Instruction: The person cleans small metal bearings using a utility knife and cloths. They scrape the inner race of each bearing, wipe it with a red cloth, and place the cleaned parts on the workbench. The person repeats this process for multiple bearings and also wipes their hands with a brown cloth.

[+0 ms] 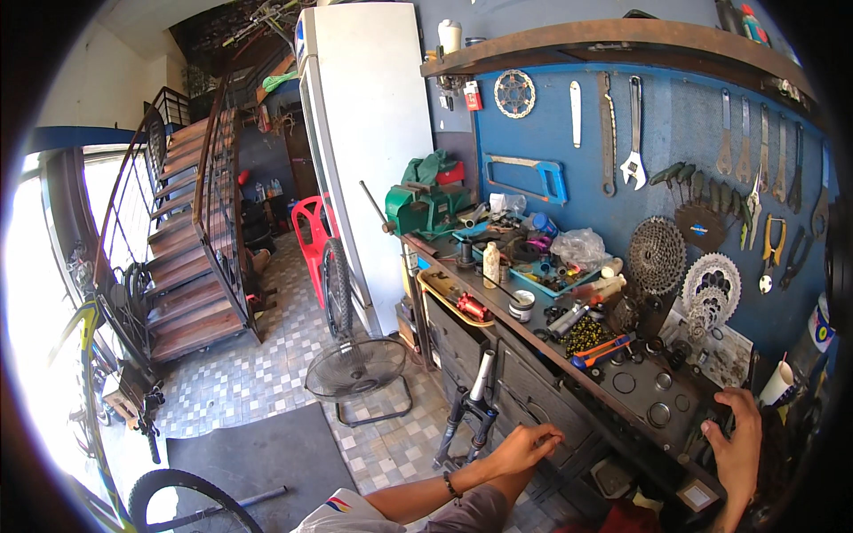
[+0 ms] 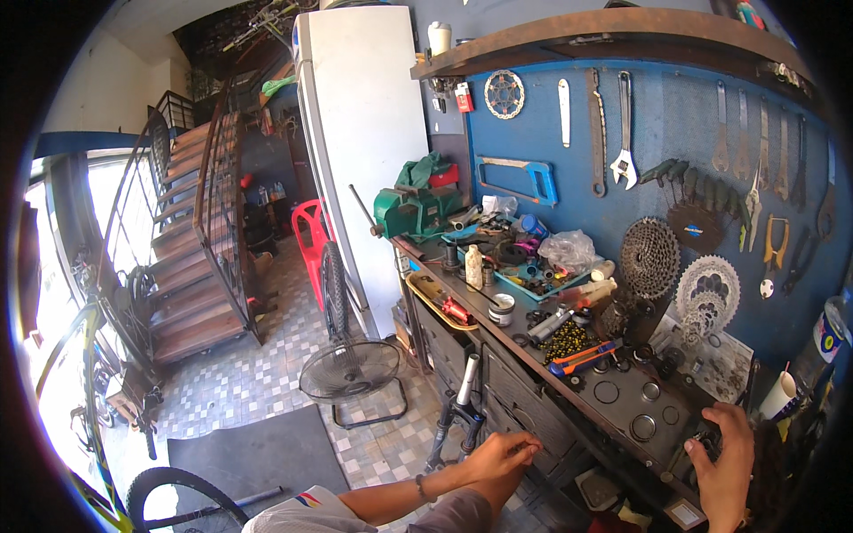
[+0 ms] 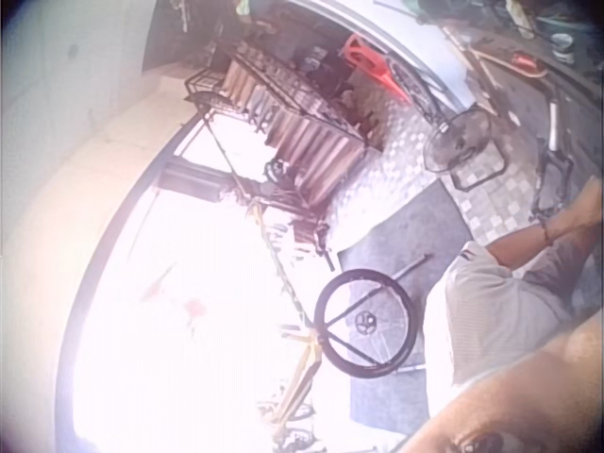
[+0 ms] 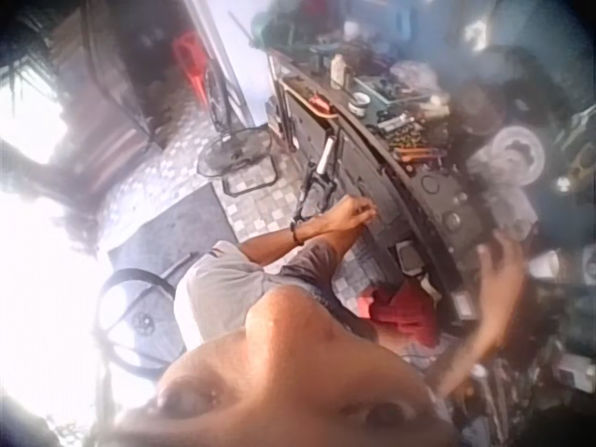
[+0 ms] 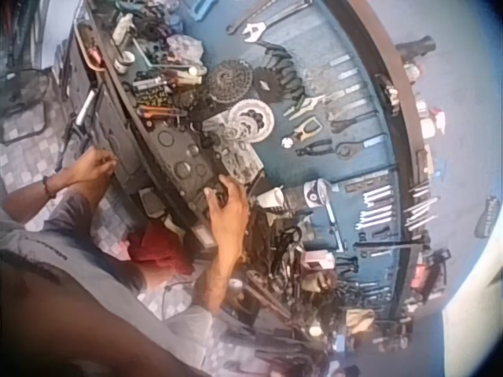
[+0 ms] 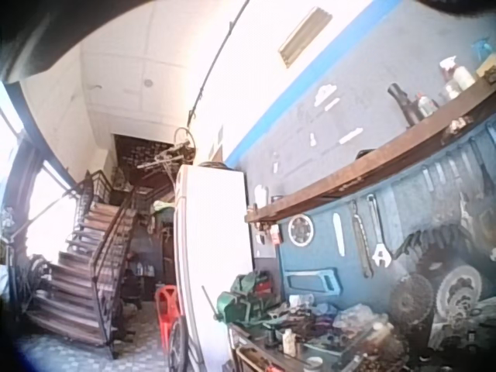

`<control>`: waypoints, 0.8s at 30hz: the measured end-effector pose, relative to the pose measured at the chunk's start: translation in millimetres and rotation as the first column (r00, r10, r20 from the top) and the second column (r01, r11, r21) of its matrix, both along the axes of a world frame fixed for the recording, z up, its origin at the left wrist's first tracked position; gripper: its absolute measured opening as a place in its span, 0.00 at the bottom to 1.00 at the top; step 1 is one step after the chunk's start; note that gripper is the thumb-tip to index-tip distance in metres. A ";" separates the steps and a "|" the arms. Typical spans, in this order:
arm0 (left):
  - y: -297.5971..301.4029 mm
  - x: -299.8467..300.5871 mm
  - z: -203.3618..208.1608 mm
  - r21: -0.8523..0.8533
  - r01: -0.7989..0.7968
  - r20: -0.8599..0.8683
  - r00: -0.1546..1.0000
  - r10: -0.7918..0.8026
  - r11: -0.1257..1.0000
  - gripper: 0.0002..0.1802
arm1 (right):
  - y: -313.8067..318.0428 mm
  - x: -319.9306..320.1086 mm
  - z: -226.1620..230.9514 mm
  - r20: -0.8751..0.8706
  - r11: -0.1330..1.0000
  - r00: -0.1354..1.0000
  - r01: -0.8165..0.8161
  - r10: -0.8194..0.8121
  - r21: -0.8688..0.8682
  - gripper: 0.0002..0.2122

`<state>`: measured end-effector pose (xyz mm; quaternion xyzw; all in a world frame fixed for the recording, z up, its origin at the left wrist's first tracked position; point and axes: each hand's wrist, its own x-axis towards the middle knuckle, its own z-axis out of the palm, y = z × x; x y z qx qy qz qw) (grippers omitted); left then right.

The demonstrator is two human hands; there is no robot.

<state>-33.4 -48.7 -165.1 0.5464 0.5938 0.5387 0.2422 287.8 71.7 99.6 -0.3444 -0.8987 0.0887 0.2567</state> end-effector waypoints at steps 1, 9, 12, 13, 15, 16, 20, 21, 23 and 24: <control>1.8 -1.0 -3.7 0.019 -0.011 0.029 1.000 0.011 1.000 0.12 | 0.0 0.6 -2.5 -0.001 1.000 1.000 0.001 -0.001 0.003 0.18; 26.2 -13.0 -67.8 -0.223 0.078 0.435 0.900 0.027 0.972 0.25 | 1.1 1.5 -6.0 -0.013 0.998 1.000 -0.005 0.005 0.061 0.17; 46.2 -8.4 -87.7 -0.252 0.012 0.580 0.802 0.141 0.968 0.30 | -18.0 -24.4 6.2 -0.218 0.990 0.970 -0.125 0.108 -0.066 0.15; 50.9 -5.0 -92.0 -0.259 -0.022 0.621 0.762 0.184 0.966 0.31 | -31.6 -38.2 7.4 -0.416 0.942 0.902 -0.235 0.118 -0.242 0.14; 62.1 -0.5 -95.8 -0.302 -0.022 0.685 0.690 0.233 0.953 0.31 | -62.0 -66.3 8.6 -0.770 0.532 0.618 -0.710 0.158 -0.461 0.08; 69.0 -1.4 -94.2 -0.326 -0.024 0.697 0.669 0.258 0.945 0.31 | -71.1 -76.4 14.2 -0.698 0.284 0.414 -0.910 0.585 -0.302 0.07; 83.5 -4.0 -88.6 -0.340 -0.066 0.743 0.593 0.311 0.938 0.29 | -69.1 -123.6 44.0 -0.910 -0.518 0.123 -0.788 0.397 -0.333 0.11; 86.9 -6.0 -88.1 -0.339 -0.072 0.754 0.576 0.317 0.938 0.29 | -65.2 -133.8 50.4 -0.815 -0.602 -0.009 -0.679 0.579 -0.420 0.10; 89.6 -8.0 -89.4 -0.341 -0.075 0.769 0.551 0.324 0.937 0.28 | -64.8 -138.4 56.5 -0.793 -0.598 -0.099 -0.715 0.601 -0.363 0.06; 90.1 -9.0 -90.1 -0.338 -0.070 0.779 0.539 0.321 0.939 0.28 | -65.7 -139.4 57.3 -0.781 -0.594 -0.141 -0.734 0.609 -0.330 0.04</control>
